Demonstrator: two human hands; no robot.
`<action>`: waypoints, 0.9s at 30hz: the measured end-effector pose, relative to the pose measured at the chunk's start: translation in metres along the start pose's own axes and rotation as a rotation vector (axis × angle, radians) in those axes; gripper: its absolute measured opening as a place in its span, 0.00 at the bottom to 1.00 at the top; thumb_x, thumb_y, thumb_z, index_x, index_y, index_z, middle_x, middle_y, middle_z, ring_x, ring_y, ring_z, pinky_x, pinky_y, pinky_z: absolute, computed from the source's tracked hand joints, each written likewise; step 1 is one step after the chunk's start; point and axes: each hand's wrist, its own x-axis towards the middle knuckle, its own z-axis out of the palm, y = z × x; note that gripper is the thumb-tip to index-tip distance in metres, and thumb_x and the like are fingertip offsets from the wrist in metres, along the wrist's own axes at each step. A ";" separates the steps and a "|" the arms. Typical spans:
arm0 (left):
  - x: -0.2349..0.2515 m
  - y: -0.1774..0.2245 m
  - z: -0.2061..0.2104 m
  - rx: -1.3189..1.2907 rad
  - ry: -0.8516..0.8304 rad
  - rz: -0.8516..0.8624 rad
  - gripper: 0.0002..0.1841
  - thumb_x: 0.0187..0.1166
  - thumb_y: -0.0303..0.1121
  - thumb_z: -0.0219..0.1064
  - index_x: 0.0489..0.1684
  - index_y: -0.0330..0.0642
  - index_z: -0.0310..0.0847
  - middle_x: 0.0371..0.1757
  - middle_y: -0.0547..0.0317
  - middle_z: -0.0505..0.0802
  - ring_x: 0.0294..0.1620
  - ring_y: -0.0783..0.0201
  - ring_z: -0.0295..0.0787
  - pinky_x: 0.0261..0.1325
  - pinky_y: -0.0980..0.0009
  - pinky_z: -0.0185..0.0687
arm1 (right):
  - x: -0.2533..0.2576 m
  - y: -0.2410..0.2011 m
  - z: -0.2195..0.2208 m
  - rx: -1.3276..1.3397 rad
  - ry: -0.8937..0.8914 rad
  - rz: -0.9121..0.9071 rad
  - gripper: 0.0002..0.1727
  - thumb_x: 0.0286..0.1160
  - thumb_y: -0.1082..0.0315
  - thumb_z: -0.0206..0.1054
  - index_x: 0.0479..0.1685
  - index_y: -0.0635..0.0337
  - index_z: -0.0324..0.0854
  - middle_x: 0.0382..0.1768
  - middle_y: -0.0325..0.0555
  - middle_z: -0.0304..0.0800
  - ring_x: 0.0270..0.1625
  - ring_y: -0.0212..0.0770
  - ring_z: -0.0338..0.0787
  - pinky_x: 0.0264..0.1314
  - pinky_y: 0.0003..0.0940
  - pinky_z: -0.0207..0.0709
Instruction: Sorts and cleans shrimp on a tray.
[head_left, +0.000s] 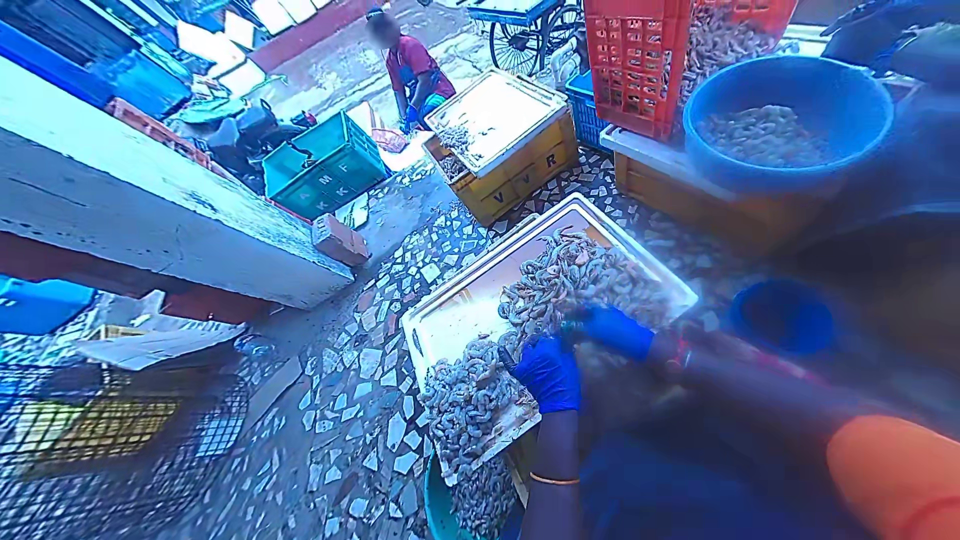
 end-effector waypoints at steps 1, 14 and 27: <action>-0.001 0.003 0.002 0.023 0.011 0.028 0.10 0.79 0.36 0.69 0.49 0.51 0.97 0.50 0.52 0.98 0.63 0.45 0.92 0.87 0.27 0.40 | 0.002 0.002 0.000 -0.034 0.007 0.012 0.21 0.83 0.54 0.66 0.66 0.58 0.85 0.63 0.51 0.90 0.65 0.41 0.88 0.74 0.43 0.77; 0.018 -0.011 -0.013 -0.326 -0.399 -0.247 0.19 0.86 0.30 0.58 0.72 0.49 0.84 0.67 0.50 0.92 0.73 0.50 0.85 0.79 0.42 0.70 | 0.003 0.000 -0.008 -0.131 -0.087 -0.200 0.15 0.80 0.68 0.67 0.62 0.58 0.87 0.61 0.48 0.92 0.65 0.39 0.89 0.75 0.41 0.77; 0.012 -0.037 -0.007 -0.679 -0.287 -0.146 0.29 0.82 0.23 0.59 0.83 0.60 0.77 0.73 0.56 0.89 0.78 0.56 0.82 0.83 0.48 0.68 | 0.006 0.007 -0.016 0.056 -0.037 -0.185 0.11 0.80 0.71 0.69 0.58 0.59 0.84 0.46 0.48 0.92 0.44 0.38 0.93 0.53 0.37 0.88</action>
